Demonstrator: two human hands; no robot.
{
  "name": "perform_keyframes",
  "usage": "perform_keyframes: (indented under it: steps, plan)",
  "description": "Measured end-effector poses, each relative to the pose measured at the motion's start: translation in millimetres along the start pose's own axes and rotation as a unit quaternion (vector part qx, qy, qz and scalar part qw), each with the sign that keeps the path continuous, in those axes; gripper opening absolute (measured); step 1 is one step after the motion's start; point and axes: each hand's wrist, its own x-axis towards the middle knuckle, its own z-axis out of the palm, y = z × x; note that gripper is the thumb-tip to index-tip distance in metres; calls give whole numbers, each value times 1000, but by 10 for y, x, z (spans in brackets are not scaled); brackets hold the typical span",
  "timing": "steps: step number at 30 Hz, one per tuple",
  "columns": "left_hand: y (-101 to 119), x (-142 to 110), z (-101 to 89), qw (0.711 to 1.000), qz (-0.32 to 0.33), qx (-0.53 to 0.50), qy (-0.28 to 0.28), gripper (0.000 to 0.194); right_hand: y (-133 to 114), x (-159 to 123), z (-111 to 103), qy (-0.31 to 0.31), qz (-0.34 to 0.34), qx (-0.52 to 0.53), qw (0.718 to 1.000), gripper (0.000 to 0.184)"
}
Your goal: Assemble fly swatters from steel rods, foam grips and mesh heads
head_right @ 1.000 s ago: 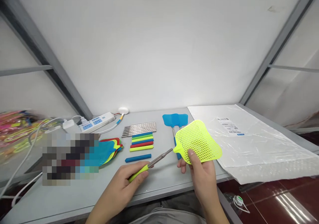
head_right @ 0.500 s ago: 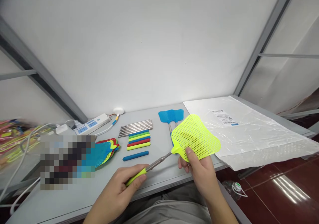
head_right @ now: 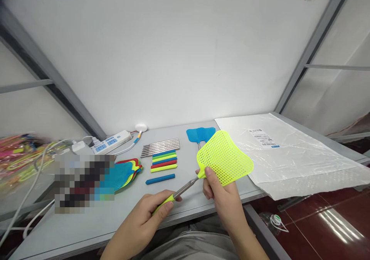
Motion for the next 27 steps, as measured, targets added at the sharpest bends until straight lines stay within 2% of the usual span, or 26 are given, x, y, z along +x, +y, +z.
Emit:
perform_keyframes:
  steps: [8, 14, 18, 23, 27]
  plan:
    - [55, 6, 41, 999, -11, 6, 29, 33, 8, 13, 144, 10, -25, 40, 999, 29]
    - [129, 7, 100, 999, -6, -8, 47, 32, -51, 22, 117, 26, -31, 37, 999, 29]
    - [159, 12, 106, 999, -14, 1, 46, 33, -53, 97, 82, -9, -6, 58, 998, 28]
    - [122, -22, 46, 998, -16, 62, 20, 31, 84, 81, 179, -40, 41, 86, 995, 29]
    - [122, -37, 64, 992, -2, 113, 54, 27, 250, -49, 271, -67, 57, 77, 993, 29]
